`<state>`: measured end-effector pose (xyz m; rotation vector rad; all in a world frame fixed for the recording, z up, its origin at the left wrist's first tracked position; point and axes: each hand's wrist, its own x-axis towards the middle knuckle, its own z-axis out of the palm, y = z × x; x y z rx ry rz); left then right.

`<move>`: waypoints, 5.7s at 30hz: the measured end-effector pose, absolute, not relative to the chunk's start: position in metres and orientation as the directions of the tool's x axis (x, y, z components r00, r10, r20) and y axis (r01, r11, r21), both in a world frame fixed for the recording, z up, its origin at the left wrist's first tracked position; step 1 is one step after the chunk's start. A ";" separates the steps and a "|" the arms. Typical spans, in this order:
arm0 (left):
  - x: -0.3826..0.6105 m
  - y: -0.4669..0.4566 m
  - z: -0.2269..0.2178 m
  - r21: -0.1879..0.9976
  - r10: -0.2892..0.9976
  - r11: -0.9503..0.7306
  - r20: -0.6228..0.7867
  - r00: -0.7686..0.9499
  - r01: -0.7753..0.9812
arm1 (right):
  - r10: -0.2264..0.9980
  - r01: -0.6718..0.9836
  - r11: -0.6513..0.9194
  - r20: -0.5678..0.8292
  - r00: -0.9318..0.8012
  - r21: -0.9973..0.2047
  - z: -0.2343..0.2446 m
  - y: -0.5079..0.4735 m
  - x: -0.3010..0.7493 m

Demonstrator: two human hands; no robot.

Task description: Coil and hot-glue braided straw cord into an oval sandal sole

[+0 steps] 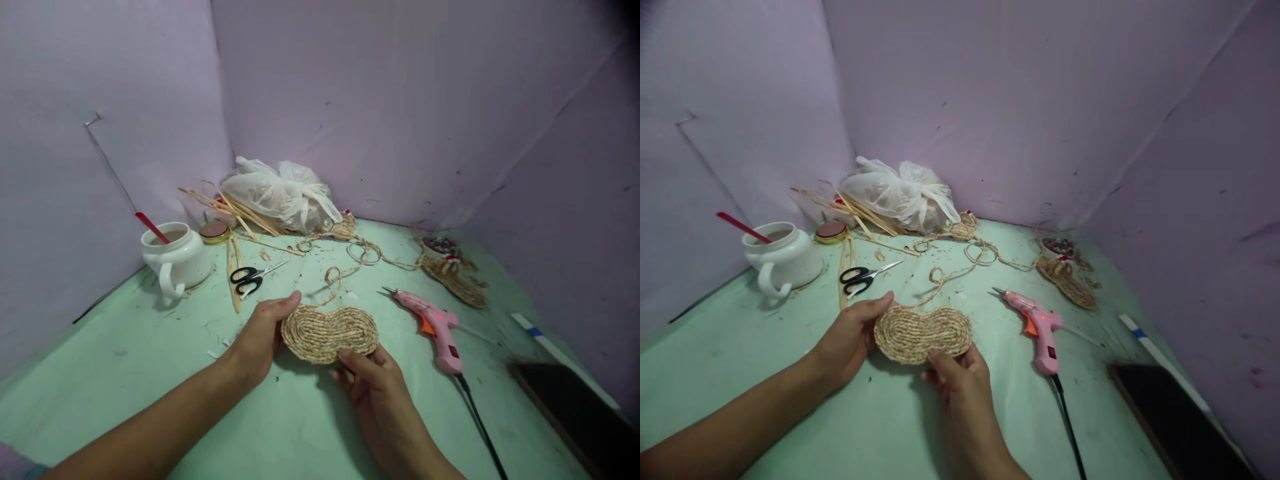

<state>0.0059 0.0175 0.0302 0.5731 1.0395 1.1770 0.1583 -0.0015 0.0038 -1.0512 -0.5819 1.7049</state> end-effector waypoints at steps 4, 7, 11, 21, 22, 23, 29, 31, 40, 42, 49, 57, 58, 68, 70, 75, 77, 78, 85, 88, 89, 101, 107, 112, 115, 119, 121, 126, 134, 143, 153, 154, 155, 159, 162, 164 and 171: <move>0.007 0.017 0.032 0.846 0.940 0.309 -0.340 0.007 -0.435 | 0.922 -0.498 -0.377 -0.370 -0.118 -0.781 0.004 -0.002 0.158; 0.007 0.017 0.033 0.860 0.941 0.310 -0.338 0.003 -0.405 | 0.921 -0.499 -0.377 -0.372 -0.115 -0.780 0.004 -0.003 0.159; 0.007 0.017 0.031 0.873 0.941 0.321 -0.339 0.017 -0.368 | 0.918 -0.506 -0.382 -0.379 -0.115 -0.774 0.004 -0.003 0.159; 0.007 0.016 0.032 0.882 0.941 0.324 -0.338 0.021 -0.341 | 0.921 -0.507 -0.373 -0.377 -0.100 -0.777 0.007 -0.003 0.158; 0.007 0.016 0.032 0.881 0.940 0.327 -0.342 0.019 -0.341 | 0.920 -0.506 -0.376 -0.378 -0.103 -0.777 0.007 -0.003 0.157; 0.007 0.016 0.033 0.880 0.938 0.329 -0.345 0.015 -0.341 | 0.920 -0.504 -0.377 -0.378 -0.106 -0.777 0.007 -0.003 0.157; 0.007 0.015 0.032 0.877 0.934 0.344 -0.357 0.025 -0.335 | 0.922 -0.504 -0.374 -0.371 -0.110 -0.779 0.007 -0.002 0.158; 0.006 0.015 0.030 0.879 0.936 0.341 -0.350 0.034 -0.334 | 0.921 -0.514 -0.375 -0.371 -0.116 -0.772 0.007 -0.002 0.158; 0.006 0.013 0.026 0.904 0.948 0.317 -0.311 0.066 -0.287 | 0.936 -0.597 -0.337 -0.326 -0.131 -0.728 0.012 -0.002 0.156; 0.007 0.012 0.027 0.905 0.947 0.319 -0.313 0.066 -0.282 | 0.938 -0.609 -0.333 -0.317 -0.139 -0.720 0.013 -0.002 0.157; 0.010 0.012 0.030 0.905 0.945 0.325 -0.319 0.069 -0.276 | 0.920 -0.622 -0.376 -0.354 -0.166 -0.687 0.014 0.002 0.160; 0.012 0.011 0.030 0.906 0.944 0.329 -0.322 0.068 -0.267 | 0.902 -0.631 -0.395 -0.411 -0.129 -0.668 0.016 0.002 0.159; 0.012 0.010 0.030 0.905 0.944 0.329 -0.324 0.067 -0.271 | 0.899 -0.629 -0.397 -0.421 -0.120 -0.668 0.016 0.002 0.159; 0.010 0.012 0.030 0.886 0.935 0.349 -0.353 0.045 -0.305 | 0.902 -0.600 -0.406 -0.410 -0.139 -0.690 0.017 0.001 0.159; 0.010 0.012 0.030 0.887 0.934 0.351 -0.353 0.050 -0.300 | 0.902 -0.599 -0.404 -0.409 -0.137 -0.691 0.016 0.002 0.159; 0.009 0.012 0.029 0.892 0.936 0.348 -0.346 0.057 -0.289 | 0.903 -0.599 -0.402 -0.409 -0.133 -0.692 0.014 0.002 0.158; 0.009 0.012 0.029 0.893 0.937 0.346 -0.345 0.057 -0.287 | 0.903 -0.594 -0.403 -0.406 -0.137 -0.696 0.015 0.002 0.159; 0.009 0.012 0.029 0.893 0.937 0.346 -0.345 0.057 -0.288 | 0.904 -0.593 -0.403 -0.404 -0.140 -0.697 0.016 0.001 0.159; 0.009 0.012 0.028 0.890 0.936 0.348 -0.349 0.051 -0.294 | 0.913 -0.589 -0.387 -0.383 -0.138 -0.710 0.014 0.001 0.159; 0.009 0.013 0.028 0.891 0.936 0.349 -0.348 0.055 -0.290 | 0.914 -0.584 -0.383 -0.386 -0.126 -0.716 0.013 0.002 0.159; 0.010 0.013 0.028 0.891 0.935 0.350 -0.349 0.057 -0.289 | 0.913 -0.584 -0.383 -0.391 -0.120 -0.715 0.012 0.003 0.159; 0.010 0.014 0.027 0.891 0.934 0.351 -0.353 0.045 -0.288 | 0.912 -0.583 -0.389 -0.385 -0.138 -0.713 0.012 0.001 0.159; 0.009 0.013 0.026 0.888 0.933 0.354 -0.358 0.043 -0.294 | 0.907 -0.573 -0.396 -0.402 -0.124 -0.717 0.011 0.002 0.160; 0.009 0.014 0.025 0.886 0.931 0.359 -0.362 0.046 -0.293 | 0.911 -0.571 -0.390 -0.392 -0.126 -0.722 0.010 0.002 0.160; 0.009 0.014 0.026 0.889 0.932 0.357 -0.361 0.042 -0.286 | 0.908 -0.560 -0.394 -0.402 -0.116 -0.729 0.010 0.003 0.160; 0.009 0.015 0.027 0.889 0.930 0.359 -0.365 0.036 -0.285 | 0.904 -0.562 -0.403 -0.410 -0.120 -0.722 0.012 0.003 0.159; 0.009 0.015 0.027 0.889 0.931 0.358 -0.364 0.031 -0.285 | 0.908 -0.564 -0.398 -0.400 -0.128 -0.724 0.013 0.002 0.159; 0.009 0.015 0.025 0.895 0.936 0.346 -0.351 0.033 -0.281 | 0.914 -0.558 -0.391 -0.382 -0.140 -0.732 0.012 0.001 0.160; 0.009 0.014 0.026 0.891 0.934 0.350 -0.356 0.034 -0.288 | 0.909 -0.556 -0.398 -0.396 -0.132 -0.730 0.011 0.002 0.160; 0.009 0.014 0.028 0.888 0.931 0.356 -0.364 0.028 -0.291 | 0.914 -0.579 -0.391 -0.376 -0.153 -0.715 0.016 0.001 0.159; 0.008 0.013 0.028 0.892 0.934 0.352 -0.356 0.039 -0.284 | 0.909 -0.563 -0.400 -0.390 -0.146 -0.723 0.014 0.001 0.160; 0.008 0.013 0.027 0.893 0.935 0.349 -0.354 0.038 -0.285 | 0.910 -0.565 -0.399 -0.389 -0.144 -0.722 0.015 0.000 0.160; 0.008 0.013 0.027 0.893 0.936 0.347 -0.351 0.038 -0.286 | 0.910 -0.567 -0.397 -0.388 -0.144 -0.722 0.015 0.000 0.160; 0.009 0.014 0.027 0.893 0.935 0.347 -0.352 0.035 -0.286 | 0.910 -0.560 -0.400 -0.385 -0.152 -0.725 0.016 0.000 0.159; 0.010 0.014 0.029 0.890 0.931 0.357 -0.364 0.028 -0.284 | 0.910 -0.557 -0.402 -0.385 -0.155 -0.727 0.015 -0.001 0.159; 0.010 0.014 0.029 0.890 0.931 0.356 -0.365 0.025 -0.286 | 0.911 -0.558 -0.399 -0.382 -0.154 -0.727 0.014 -0.001 0.159; 0.001 0.021 0.034 0.895 0.934 0.326 -0.355 -0.041 -0.304 | 0.925 -0.527 -0.353 -0.373 -0.072 -0.773 0.018 0.008 0.168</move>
